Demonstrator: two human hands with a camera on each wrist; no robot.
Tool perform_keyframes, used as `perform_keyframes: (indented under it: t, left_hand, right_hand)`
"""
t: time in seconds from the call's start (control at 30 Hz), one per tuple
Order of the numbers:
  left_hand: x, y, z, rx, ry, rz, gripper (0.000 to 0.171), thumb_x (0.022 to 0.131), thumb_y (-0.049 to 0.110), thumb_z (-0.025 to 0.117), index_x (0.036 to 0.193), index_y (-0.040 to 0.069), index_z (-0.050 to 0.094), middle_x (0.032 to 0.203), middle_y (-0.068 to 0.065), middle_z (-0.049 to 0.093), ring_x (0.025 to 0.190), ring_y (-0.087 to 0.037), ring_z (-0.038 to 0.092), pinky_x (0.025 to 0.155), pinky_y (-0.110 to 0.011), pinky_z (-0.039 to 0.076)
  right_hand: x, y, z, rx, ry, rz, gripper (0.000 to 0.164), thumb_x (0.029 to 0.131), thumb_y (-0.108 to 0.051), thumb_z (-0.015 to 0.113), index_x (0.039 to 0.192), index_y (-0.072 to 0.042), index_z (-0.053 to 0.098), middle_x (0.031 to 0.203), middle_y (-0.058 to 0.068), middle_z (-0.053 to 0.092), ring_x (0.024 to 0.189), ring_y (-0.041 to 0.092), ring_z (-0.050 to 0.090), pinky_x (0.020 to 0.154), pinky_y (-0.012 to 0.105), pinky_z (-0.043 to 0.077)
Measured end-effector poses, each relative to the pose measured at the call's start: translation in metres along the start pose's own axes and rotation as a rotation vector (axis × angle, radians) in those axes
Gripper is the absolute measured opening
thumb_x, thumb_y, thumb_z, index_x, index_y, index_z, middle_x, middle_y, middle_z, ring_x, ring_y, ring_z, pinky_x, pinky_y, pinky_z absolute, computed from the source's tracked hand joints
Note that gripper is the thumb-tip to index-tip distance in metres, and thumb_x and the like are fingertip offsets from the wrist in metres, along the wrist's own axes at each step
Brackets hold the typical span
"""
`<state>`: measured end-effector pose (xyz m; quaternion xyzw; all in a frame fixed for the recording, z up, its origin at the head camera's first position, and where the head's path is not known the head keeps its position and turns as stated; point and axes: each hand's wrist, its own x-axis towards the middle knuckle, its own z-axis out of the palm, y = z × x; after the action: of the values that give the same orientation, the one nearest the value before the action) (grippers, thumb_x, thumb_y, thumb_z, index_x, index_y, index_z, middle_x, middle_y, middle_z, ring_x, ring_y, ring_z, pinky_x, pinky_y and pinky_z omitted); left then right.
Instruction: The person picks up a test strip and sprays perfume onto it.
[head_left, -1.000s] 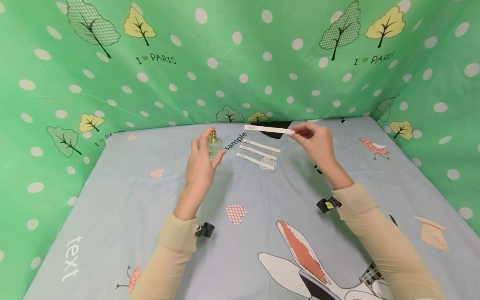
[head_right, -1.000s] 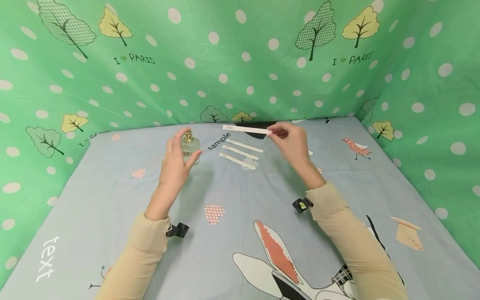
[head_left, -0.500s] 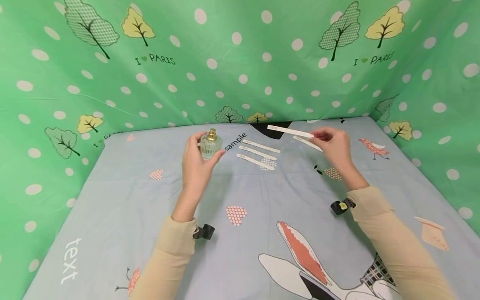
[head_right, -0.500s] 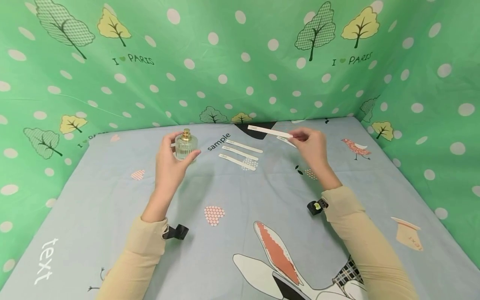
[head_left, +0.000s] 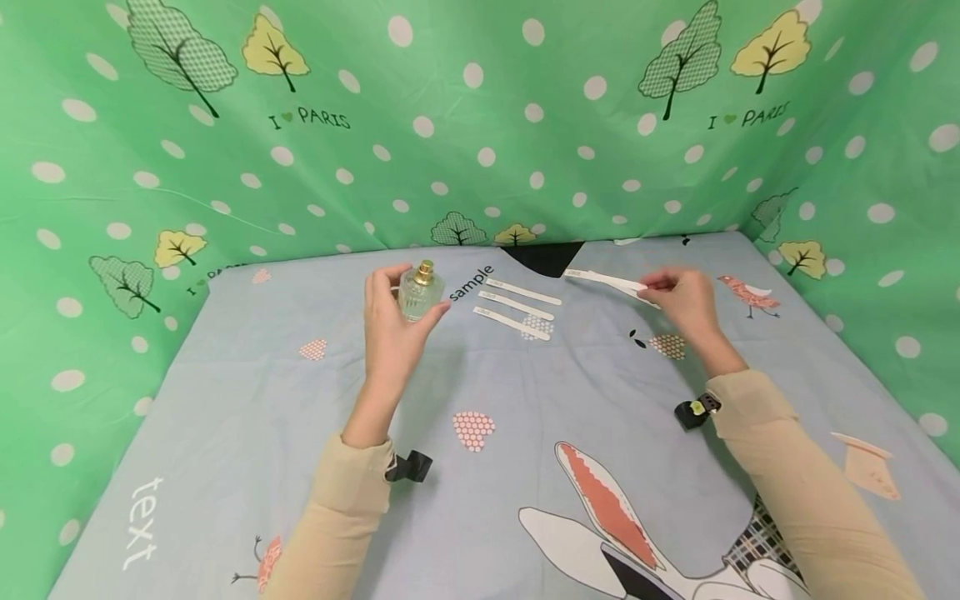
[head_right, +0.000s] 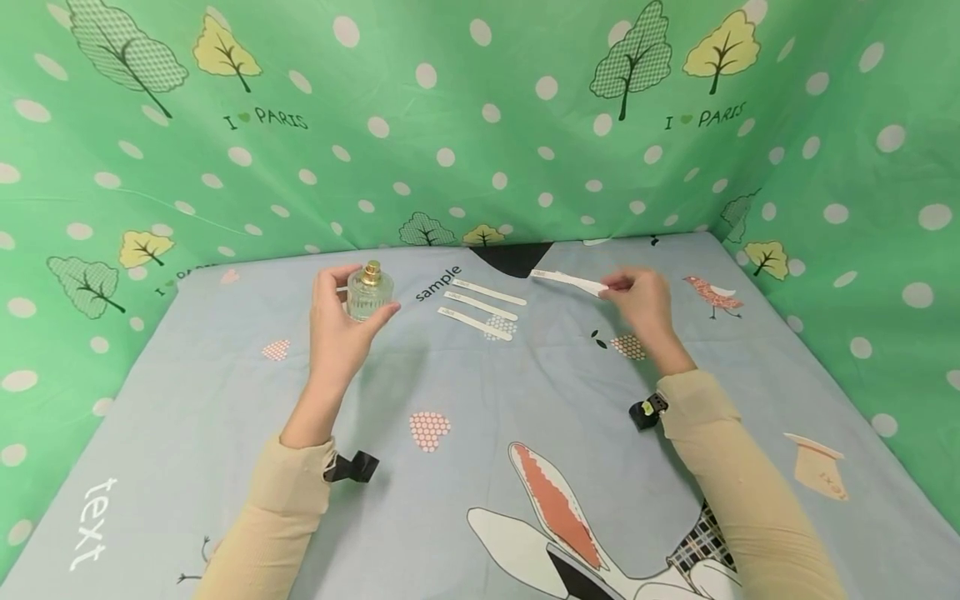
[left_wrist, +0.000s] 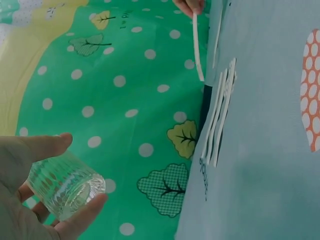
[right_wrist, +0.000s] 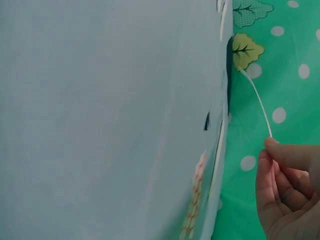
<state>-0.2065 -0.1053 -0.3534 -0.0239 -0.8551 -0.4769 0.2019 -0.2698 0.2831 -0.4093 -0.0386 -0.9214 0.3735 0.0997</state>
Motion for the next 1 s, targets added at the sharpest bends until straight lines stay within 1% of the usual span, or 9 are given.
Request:
perform_keyframes:
  t: [0.07,0.17,0.33,0.5,0.63,0.77,0.87,0.93,1.0]
  left_hand:
    - [-0.001,0.001,-0.001,0.006,-0.001,-0.002,0.067,0.081,0.018,0.084,0.134,0.003,0.045,0.128,-0.018,0.047,0.112,-0.031,0.050,0.097,-0.043,0.047]
    - [-0.001,0.001,-0.001,0.009,0.001,0.000,0.068,0.080,0.019,0.084,0.134,0.004,0.046,0.128,-0.017,0.048,0.113,-0.031,0.051,0.099,-0.044,0.047]
    - [-0.001,0.002,0.000,-0.008,-0.002,0.005,0.069,0.079,0.018,0.085,0.135,0.006,0.046,0.129,-0.017,0.049,0.111,-0.031,0.053,0.097,-0.043,0.049]
    - [-0.001,0.003,0.000,-0.031,-0.011,0.040,0.075,0.078,0.017,0.086,0.138,0.007,0.043,0.134,-0.017,0.052,0.114,-0.030,0.055,0.098,-0.042,0.050]
    - [-0.002,0.002,0.000,-0.038,-0.036,0.094,0.080,0.079,0.019,0.085,0.144,0.014,0.039,0.127,-0.017,0.057,0.107,-0.031,0.060,0.088,-0.041,0.052]
    - [-0.003,0.001,0.002,-0.036,-0.056,0.156,0.081,0.082,0.021,0.082,0.149,0.021,0.035,0.120,-0.016,0.060,0.099,-0.029,0.062,0.078,-0.040,0.052]
    - [-0.003,0.000,0.003,-0.033,-0.058,0.187,0.081,0.083,0.021,0.080,0.151,0.022,0.035,0.124,-0.016,0.059,0.102,-0.029,0.061,0.082,-0.042,0.054]
    - [-0.003,0.000,0.004,-0.024,-0.061,0.198,0.081,0.084,0.022,0.079,0.151,0.021,0.035,0.131,-0.015,0.057,0.109,-0.029,0.059,0.090,-0.044,0.054]
    - [-0.004,0.001,0.005,-0.010,-0.067,0.205,0.080,0.085,0.024,0.078,0.152,0.020,0.035,0.139,-0.013,0.053,0.118,-0.030,0.056,0.101,-0.046,0.051]
  right_hand:
    - [0.000,0.003,0.000,-0.024,-0.014,0.007,0.021,0.089,-0.011,0.075,0.105,0.003,0.074,0.101,0.026,0.072,0.070,0.010,0.060,0.055,0.015,0.044]
    - [0.000,0.008,0.001,-0.058,-0.033,0.004,0.020,0.087,-0.009,0.076,0.103,0.003,0.074,0.098,0.026,0.073,0.071,0.017,0.063,0.054,0.018,0.044]
    - [0.001,0.013,0.000,-0.085,-0.113,0.040,0.024,0.086,-0.010,0.077,0.104,0.005,0.072,0.097,0.026,0.073,0.072,0.019,0.063,0.056,0.020,0.045]
    - [0.001,0.015,-0.004,-0.100,-0.211,0.095,0.033,0.089,-0.017,0.075,0.113,0.005,0.069,0.106,0.026,0.071,0.087,0.027,0.065,0.066,0.022,0.047]
    - [0.001,0.019,-0.006,-0.114,-0.229,0.100,0.036,0.091,-0.020,0.071,0.117,0.005,0.068,0.110,0.027,0.070,0.095,0.034,0.064,0.071,0.026,0.047]
    - [0.001,0.019,-0.006,-0.116,-0.214,0.084,0.036,0.092,-0.021,0.070,0.117,0.005,0.068,0.109,0.027,0.070,0.096,0.035,0.064,0.071,0.026,0.047]
    - [0.000,0.017,-0.005,-0.109,-0.202,0.071,0.036,0.092,-0.022,0.071,0.117,0.004,0.069,0.109,0.026,0.070,0.094,0.033,0.065,0.069,0.023,0.046]
    - [0.000,0.014,-0.004,-0.104,-0.194,0.062,0.036,0.092,-0.021,0.071,0.117,0.004,0.069,0.109,0.026,0.071,0.091,0.030,0.065,0.067,0.021,0.046]
    - [0.000,0.011,-0.003,-0.089,-0.188,0.060,0.035,0.092,-0.021,0.072,0.116,0.004,0.069,0.109,0.026,0.071,0.086,0.025,0.065,0.064,0.019,0.046]
